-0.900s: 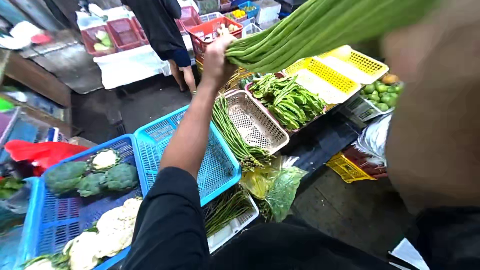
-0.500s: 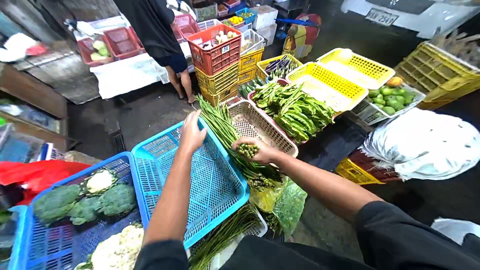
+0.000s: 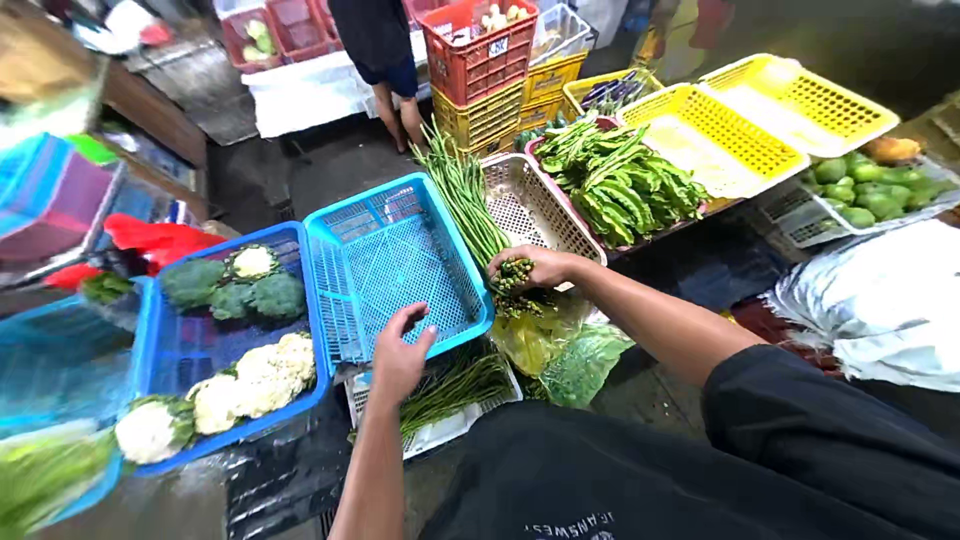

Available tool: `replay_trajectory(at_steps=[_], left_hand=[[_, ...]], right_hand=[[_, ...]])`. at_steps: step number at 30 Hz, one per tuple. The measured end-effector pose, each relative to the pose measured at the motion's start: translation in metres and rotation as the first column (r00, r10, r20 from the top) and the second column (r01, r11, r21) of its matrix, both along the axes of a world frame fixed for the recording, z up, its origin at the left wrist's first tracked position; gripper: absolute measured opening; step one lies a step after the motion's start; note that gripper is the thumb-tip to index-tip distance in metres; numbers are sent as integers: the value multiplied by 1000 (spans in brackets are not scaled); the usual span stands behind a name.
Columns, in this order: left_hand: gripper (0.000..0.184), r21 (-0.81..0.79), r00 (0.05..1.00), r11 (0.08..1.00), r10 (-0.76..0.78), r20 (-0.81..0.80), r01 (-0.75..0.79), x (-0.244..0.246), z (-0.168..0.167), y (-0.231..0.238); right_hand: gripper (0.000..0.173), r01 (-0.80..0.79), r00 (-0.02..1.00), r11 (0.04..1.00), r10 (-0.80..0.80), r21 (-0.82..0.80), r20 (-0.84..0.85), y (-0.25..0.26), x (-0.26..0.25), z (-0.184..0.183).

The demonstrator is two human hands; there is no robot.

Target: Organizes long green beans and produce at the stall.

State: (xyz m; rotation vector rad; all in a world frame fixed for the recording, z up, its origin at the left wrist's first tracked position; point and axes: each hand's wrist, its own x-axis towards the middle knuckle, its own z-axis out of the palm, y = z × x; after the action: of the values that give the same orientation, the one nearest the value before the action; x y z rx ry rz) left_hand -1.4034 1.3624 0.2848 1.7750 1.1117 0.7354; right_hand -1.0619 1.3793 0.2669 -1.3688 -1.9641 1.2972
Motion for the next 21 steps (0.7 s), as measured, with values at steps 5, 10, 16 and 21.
replay_trajectory(at_steps=[5,10,16,21], left_hand=[[49,179,997,982,-57,-54,66,79,17,-46],[60,227,971,969,-44,-234,99,146,-24,-50],[56,228,981,973,88,-174,-47,113,-9,-95],[40,-164,968,986,-24,-251,-18,47,-57,-146]], right_hand=[[46,-44,998,999,44,-7,-37,-16,3,18],[88,-3,998,1000,1,20,63,-42,12,12],[80,114,990,993,-113,10,-79,-82,40,-13],[80,269,962,959,-265,89,-59,-85,38,-37]])
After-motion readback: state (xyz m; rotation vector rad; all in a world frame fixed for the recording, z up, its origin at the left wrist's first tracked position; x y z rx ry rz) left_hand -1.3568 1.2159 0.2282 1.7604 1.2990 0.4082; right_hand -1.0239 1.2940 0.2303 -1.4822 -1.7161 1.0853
